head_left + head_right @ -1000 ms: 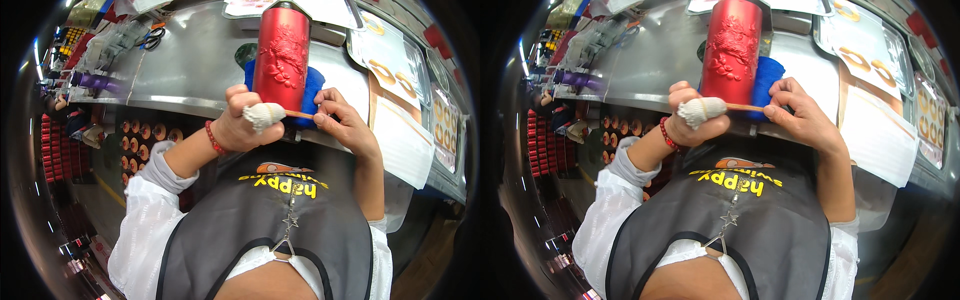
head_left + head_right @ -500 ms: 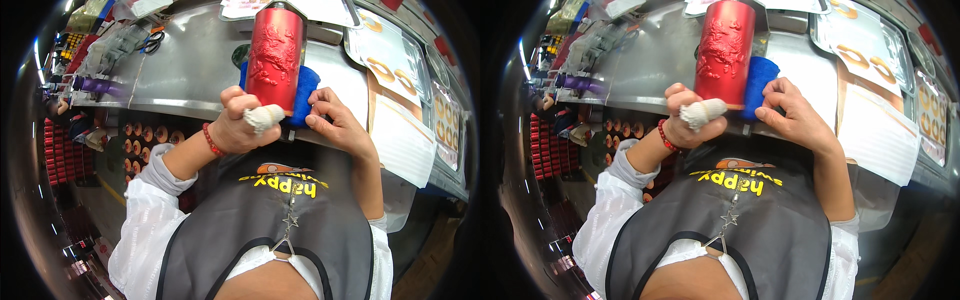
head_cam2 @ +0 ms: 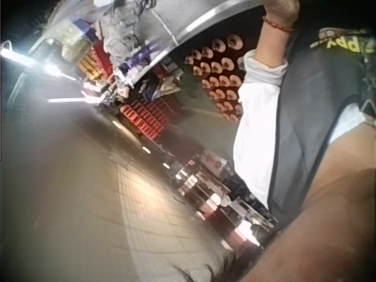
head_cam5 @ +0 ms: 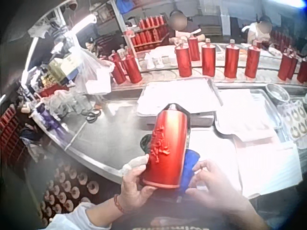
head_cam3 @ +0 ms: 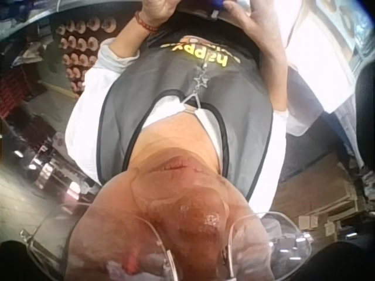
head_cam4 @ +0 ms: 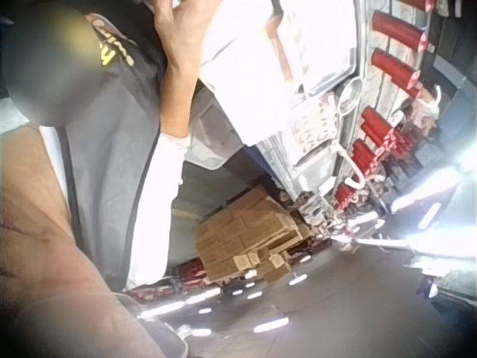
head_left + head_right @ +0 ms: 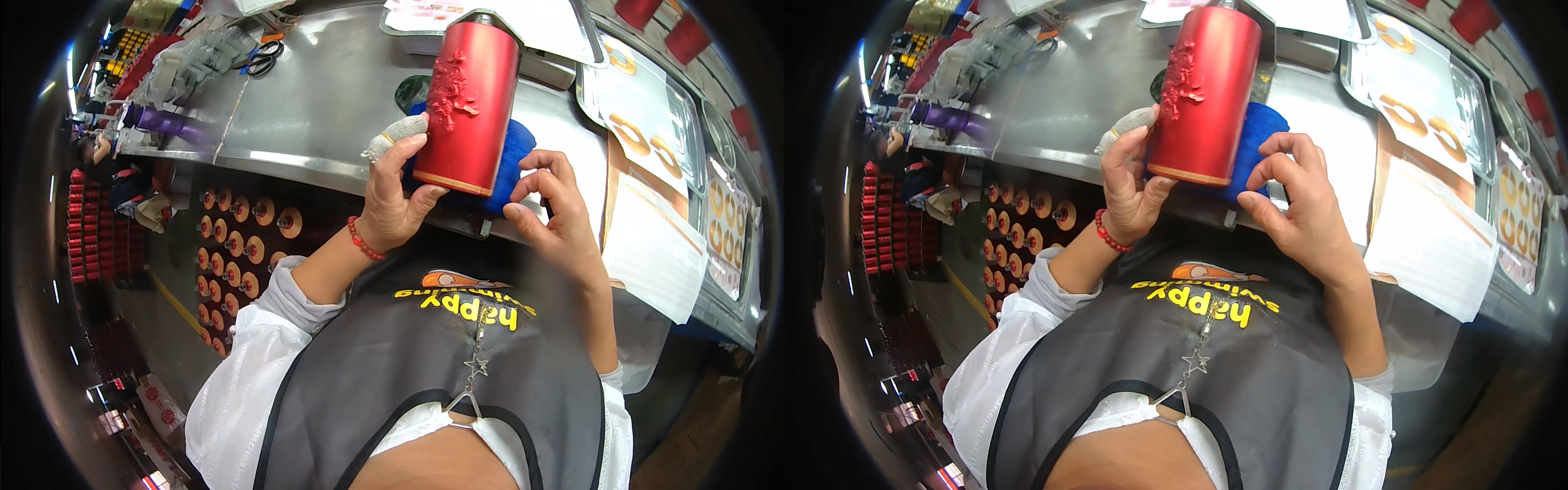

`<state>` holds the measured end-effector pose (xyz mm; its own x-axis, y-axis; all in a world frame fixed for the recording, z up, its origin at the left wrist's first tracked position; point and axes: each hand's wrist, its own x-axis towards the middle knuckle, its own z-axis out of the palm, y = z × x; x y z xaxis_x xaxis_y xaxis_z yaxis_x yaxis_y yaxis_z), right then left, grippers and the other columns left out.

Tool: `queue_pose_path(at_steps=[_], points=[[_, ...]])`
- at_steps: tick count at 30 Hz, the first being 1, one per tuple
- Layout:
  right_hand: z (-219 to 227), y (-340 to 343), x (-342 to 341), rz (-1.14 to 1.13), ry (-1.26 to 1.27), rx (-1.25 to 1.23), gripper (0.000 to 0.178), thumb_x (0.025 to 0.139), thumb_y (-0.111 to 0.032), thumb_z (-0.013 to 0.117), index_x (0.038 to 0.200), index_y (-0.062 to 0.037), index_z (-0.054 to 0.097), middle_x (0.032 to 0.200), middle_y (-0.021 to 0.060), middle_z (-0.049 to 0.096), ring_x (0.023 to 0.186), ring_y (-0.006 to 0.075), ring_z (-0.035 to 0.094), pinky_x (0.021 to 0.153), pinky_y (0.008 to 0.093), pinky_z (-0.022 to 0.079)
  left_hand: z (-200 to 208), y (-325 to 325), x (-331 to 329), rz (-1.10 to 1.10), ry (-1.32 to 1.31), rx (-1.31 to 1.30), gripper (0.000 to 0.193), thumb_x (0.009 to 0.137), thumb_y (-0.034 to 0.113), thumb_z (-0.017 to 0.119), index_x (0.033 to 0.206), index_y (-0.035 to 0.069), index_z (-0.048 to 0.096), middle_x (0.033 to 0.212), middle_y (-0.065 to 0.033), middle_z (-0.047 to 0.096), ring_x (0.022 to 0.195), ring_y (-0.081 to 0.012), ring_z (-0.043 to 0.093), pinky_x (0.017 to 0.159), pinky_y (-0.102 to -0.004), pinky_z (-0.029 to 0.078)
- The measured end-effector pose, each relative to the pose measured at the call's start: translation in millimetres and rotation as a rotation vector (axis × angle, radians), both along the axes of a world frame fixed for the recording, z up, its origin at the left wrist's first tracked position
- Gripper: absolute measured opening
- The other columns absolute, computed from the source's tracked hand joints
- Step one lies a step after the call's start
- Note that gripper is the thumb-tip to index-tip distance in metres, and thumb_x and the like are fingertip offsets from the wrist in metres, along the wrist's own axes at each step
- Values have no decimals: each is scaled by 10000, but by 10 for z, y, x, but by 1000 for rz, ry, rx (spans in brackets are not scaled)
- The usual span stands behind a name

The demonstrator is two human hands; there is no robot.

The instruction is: The person applies a red label to a cylindrical container, smooths it with a green tool, and then applies a gold circular sticker to the top. The person repeats the process on a second container.

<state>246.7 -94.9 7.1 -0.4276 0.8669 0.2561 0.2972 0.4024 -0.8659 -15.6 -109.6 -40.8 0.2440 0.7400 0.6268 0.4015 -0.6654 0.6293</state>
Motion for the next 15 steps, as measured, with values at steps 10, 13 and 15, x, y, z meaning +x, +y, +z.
queue_pose_path(at_steps=[10,13,15], points=[[-79,-30,-143,-134,-21,217,308,696,-72,834,872,-58,582,1141,136,559,1088,324,513,940,422,428,-152,-69,358,-27,-359,-77,568,959,269,679,1369,3,391,1404,-231,462,1294,-330,490,1094,-427,390],[-106,-71,-129,-172,-32,234,308,692,-65,834,870,-58,583,1140,134,564,1097,328,514,941,429,428,-21,-61,369,-171,-586,-163,626,954,292,687,1396,4,351,1387,-225,460,1283,-305,489,1109,-422,376],[-124,-74,-133,-185,-48,296,307,696,-67,834,870,-54,580,1158,140,566,1118,327,520,950,428,429,13,-14,180,-78,-205,-81,713,926,277,723,1427,8,293,1426,-242,411,1307,-327,464,1111,-430,371]])
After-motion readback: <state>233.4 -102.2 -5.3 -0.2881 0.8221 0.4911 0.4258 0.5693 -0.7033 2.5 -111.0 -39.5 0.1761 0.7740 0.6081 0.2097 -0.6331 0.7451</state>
